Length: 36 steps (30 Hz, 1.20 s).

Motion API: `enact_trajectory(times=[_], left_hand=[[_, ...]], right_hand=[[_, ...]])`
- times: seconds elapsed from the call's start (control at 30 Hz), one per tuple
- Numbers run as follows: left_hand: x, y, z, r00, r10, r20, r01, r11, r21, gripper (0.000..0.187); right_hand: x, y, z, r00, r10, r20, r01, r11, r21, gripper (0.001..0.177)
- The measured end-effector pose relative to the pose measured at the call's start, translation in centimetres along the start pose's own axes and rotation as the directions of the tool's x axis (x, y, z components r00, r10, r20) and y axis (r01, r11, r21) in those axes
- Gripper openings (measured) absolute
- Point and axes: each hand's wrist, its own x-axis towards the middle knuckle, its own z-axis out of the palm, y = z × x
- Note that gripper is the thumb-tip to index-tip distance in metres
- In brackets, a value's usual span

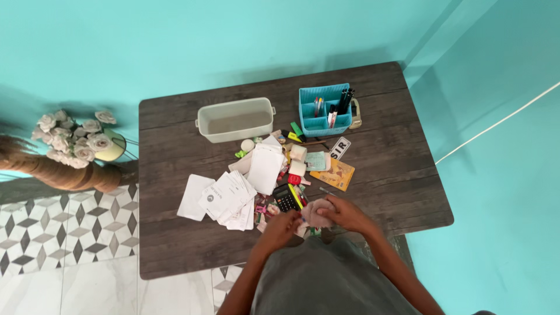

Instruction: The person sorts through a pile of clutter on a table, placing items such as pens, papers, a calculator, and a cloth into a blue storage bin and a gray container.

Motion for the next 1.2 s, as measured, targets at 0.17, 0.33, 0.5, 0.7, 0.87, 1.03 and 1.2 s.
enact_trajectory(times=[0.17, 0.33, 0.5, 0.7, 0.87, 1.03, 1.2], left_hand=[[-1.1, -1.6, 1.6, 0.970, 0.112, 0.218, -0.098, 0.992, -0.074, 0.027], [-1.4, -2.9, 2.1, 0.995, 0.009, 0.099, 0.015, 0.969, -0.246, 0.025], [1.9, -6.5, 4.2, 0.973, -0.096, -0.211, -0.010, 0.891, -0.455, 0.032], [5.0, -5.1, 5.6, 0.933, 0.116, -0.340, -0.146, 0.987, -0.065, 0.024], [1.9, 0.4, 5.1, 0.988, -0.015, -0.151, -0.050, 0.908, -0.415, 0.026], [2.5, 1.2, 2.5, 0.960, 0.008, -0.279, -0.105, 0.936, -0.335, 0.024], [0.3, 2.9, 1.4, 0.981, -0.093, -0.173, 0.030, 0.941, -0.336, 0.023]], right_hand=[[0.8, 0.5, 0.6, 0.983, -0.089, -0.161, 0.107, 0.988, 0.109, 0.032], [4.3, 4.8, 0.7, 0.808, 0.130, -0.575, 0.231, 0.828, 0.511, 0.028], [6.9, 9.8, 2.6, 0.923, 0.061, -0.380, 0.177, 0.809, 0.560, 0.041], [7.1, 7.0, 9.1, 0.965, 0.073, -0.252, 0.092, 0.805, 0.586, 0.039], [7.6, 4.8, 4.7, 0.887, 0.159, -0.434, 0.122, 0.825, 0.551, 0.039], [6.2, 2.0, 6.8, 0.953, 0.104, -0.286, 0.097, 0.787, 0.610, 0.033], [6.6, -0.9, 5.2, 0.927, 0.181, -0.330, 0.099, 0.728, 0.678, 0.039]])
